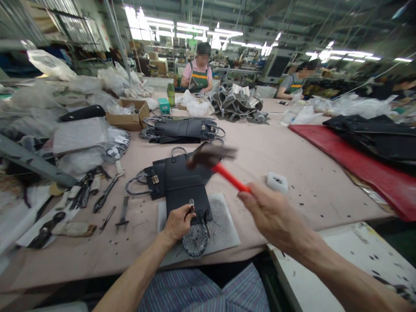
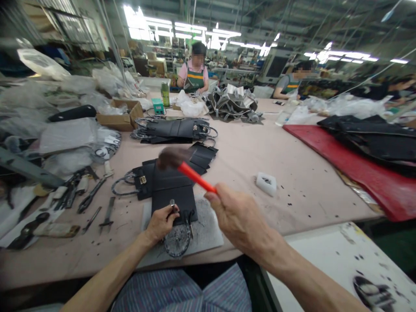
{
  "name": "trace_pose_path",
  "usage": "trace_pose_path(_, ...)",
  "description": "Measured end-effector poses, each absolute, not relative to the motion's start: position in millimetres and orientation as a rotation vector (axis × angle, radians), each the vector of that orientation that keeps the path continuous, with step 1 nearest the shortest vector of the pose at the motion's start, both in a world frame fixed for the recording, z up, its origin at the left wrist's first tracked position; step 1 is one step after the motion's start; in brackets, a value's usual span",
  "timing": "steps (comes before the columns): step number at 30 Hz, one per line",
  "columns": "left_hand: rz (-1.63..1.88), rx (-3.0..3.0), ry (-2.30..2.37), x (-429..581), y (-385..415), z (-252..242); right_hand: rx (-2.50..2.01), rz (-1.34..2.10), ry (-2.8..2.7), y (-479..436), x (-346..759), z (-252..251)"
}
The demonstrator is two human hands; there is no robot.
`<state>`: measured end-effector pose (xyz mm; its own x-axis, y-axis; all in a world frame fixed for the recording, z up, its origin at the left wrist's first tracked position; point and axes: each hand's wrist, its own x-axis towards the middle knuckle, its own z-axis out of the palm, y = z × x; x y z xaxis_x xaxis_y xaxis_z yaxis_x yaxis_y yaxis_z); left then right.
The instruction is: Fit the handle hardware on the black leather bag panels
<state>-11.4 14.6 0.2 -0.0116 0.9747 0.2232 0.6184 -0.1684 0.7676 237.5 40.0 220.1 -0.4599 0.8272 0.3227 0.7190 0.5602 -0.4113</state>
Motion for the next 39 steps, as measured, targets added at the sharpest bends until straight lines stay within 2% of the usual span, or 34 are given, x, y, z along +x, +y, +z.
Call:
trace_pose_path(3, 1.052, 1.823, 1.646, -11.1, 14.5, 0.0, -1.249, 0.289, -2.052, 31.5, 232.5, 214.6)
trace_pose_path(7, 1.01, 1.839, 1.653, -10.5, 14.3, -0.9, -1.257, 0.462, -2.217, 24.6, 240.5, 176.2)
trace_pose_path(10, 1.024, 1.857, 1.658, -10.8, 13.6, -3.2, -1.475, 0.658, -2.281, 33.3, 268.2, 142.8)
trace_pose_path(14, 1.054, 1.855, 1.644, -11.7, 12.8, -4.6, -1.92, 0.948, -2.036, 52.6, 311.7, 87.4)
trace_pose_path(18, 1.067, 1.854, 1.634, -11.5, 12.6, -3.1, -2.18, 0.782, -1.944, 65.1, 327.5, 40.4)
trace_pose_path(20, 1.068, 1.845, 1.65, -11.4, 12.3, -1.9, -2.079, 0.593, -2.02, 66.5, 315.4, 31.8)
trace_pose_path(23, 1.044, 1.833, 1.666, -11.1, 10.7, -0.1, -1.67, 0.338, -2.206, 64.3, 272.1, 33.1)
trace_pose_path(25, 1.035, 1.83, 1.67, -9.7, 9.6, 1.3, -1.395, 0.36, -2.314, 61.1, 235.5, 34.6)
trace_pose_path(28, 1.049, 1.752, 1.651, -6.3, 11.7, 4.8, -1.256, 0.414, -2.432, 54.2, 191.4, 27.3)
trace_pose_path(35, 1.659, 0.572, 1.618, -53.1, 36.1, 15.3, -1.305, 0.494, -2.46, 45.9, 179.1, 8.2)
trace_pose_path(37, 1.545, 0.547, 1.764, -85.8, 28.8, 16.6, -1.312, 0.508, -2.455, 47.2, 181.2, 10.3)
trace_pose_path(39, 1.251, 0.695, 1.966, -116.8, 12.1, 19.0, -1.315, 0.516, -2.457, 48.5, 181.2, 12.3)
